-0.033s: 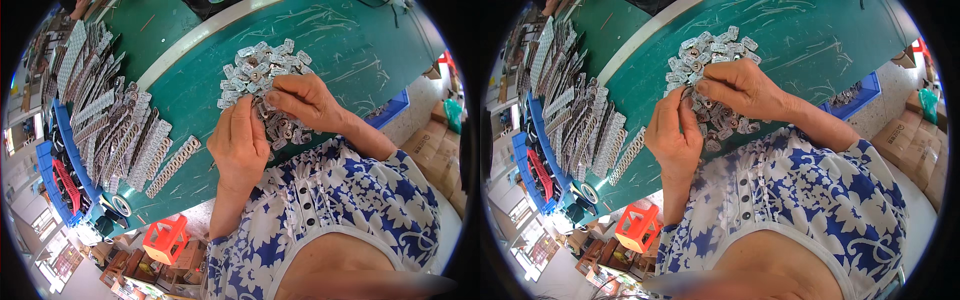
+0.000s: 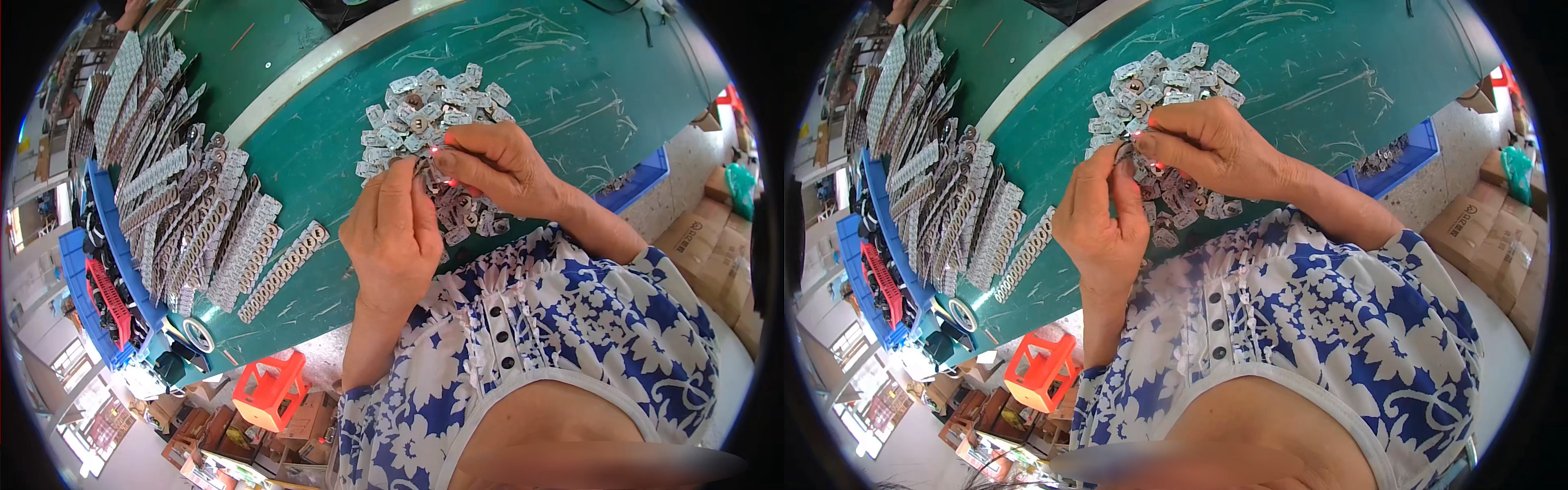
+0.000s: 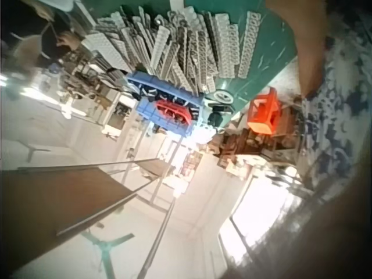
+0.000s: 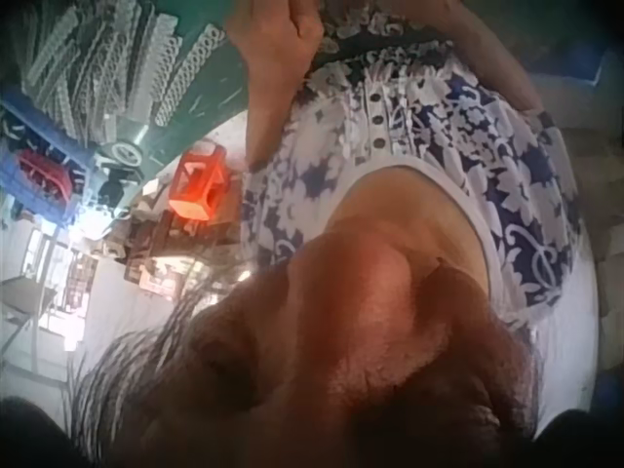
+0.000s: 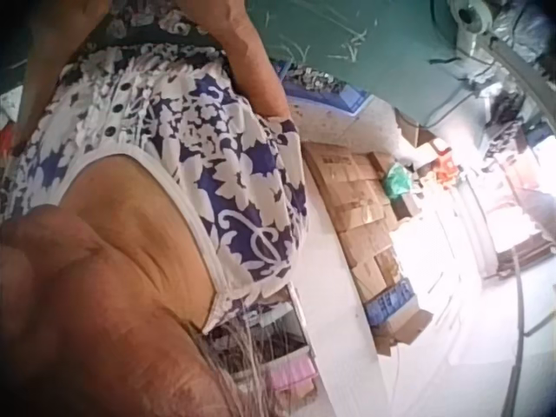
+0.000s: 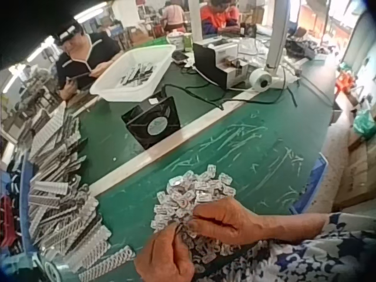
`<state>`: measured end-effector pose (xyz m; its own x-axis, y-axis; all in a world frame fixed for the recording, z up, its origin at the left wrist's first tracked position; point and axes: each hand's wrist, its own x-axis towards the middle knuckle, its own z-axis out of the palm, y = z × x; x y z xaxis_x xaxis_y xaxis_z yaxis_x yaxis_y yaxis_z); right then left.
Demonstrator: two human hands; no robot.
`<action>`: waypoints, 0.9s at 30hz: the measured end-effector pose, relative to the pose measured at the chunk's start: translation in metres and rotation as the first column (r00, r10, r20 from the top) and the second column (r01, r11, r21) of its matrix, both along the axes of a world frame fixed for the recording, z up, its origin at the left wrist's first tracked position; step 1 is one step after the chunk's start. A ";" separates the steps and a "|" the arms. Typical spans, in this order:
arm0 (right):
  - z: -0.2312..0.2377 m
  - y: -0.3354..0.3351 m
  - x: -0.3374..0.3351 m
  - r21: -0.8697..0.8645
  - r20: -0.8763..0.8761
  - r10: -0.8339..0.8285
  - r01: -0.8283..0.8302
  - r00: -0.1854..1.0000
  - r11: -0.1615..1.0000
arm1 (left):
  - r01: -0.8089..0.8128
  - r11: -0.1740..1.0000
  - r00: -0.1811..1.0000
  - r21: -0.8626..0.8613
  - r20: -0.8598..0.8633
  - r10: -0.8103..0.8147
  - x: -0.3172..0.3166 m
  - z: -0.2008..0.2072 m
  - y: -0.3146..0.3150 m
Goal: The person assembles small metal and electronic components onto PCB strips by hand, taking them from material bins and placing them on a workbench.
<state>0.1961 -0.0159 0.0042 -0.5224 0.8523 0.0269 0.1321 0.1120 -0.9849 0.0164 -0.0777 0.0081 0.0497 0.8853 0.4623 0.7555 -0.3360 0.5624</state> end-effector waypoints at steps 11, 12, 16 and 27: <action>-0.004 0.015 0.012 0.189 0.100 -0.018 -0.002 0.995 0.982 | -0.001 1.000 0.984 0.029 0.180 -0.005 0.000 0.006 0.007; -0.007 0.016 0.012 0.307 0.096 -0.003 -0.027 0.995 0.951 | -0.001 1.000 0.983 0.029 0.182 -0.005 0.000 0.007 0.007; 0.000 0.025 0.018 0.402 0.119 -0.009 -0.040 0.993 0.915 | 0.190 0.948 0.953 -0.256 0.279 -0.115 -0.004 0.012 0.003; -0.004 0.024 0.015 0.381 0.123 0.274 -0.300 0.954 0.875 | 0.315 0.856 0.917 -0.410 0.365 -0.162 -0.020 0.020 0.007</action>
<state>0.2111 0.0078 0.0007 -0.7543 0.5915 0.2849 0.0956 0.5282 -0.8437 -0.0032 -0.0709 0.0279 0.2102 0.9768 0.0413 0.4483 -0.1338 0.8838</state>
